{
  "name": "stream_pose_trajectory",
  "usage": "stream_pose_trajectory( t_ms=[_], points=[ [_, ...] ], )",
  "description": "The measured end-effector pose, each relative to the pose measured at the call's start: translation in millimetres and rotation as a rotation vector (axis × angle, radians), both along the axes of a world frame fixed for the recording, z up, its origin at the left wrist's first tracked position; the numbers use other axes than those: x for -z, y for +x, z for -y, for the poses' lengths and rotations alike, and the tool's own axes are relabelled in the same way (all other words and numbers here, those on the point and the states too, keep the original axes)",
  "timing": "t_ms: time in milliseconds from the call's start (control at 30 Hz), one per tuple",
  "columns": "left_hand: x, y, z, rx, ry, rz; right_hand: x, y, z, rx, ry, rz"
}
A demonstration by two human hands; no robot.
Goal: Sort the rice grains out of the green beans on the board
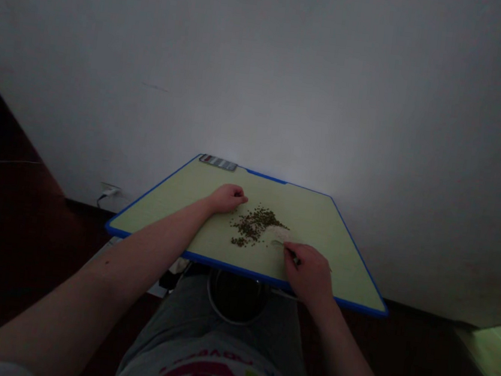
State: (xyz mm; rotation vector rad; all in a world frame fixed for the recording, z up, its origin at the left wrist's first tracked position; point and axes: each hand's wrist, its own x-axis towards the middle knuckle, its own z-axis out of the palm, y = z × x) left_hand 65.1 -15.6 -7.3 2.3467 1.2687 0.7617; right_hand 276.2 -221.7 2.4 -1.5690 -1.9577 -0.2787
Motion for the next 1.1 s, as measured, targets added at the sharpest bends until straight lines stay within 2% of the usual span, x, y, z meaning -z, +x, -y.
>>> stream_pose_trajectory(
  t_ms=[667,933,1100],
  points=[
    [4.0,-1,-2,0.002,0.015,0.006,2.8,-13,7,-0.114,0.008,0.013],
    [2.1,-1,-1,0.0,0.013,0.007,4.3,-15,8,-0.206,0.022,-0.006],
    [3.1,-1,-1,0.014,0.013,0.027,8.7,-15,1,-0.156,0.046,0.048]
  ],
)
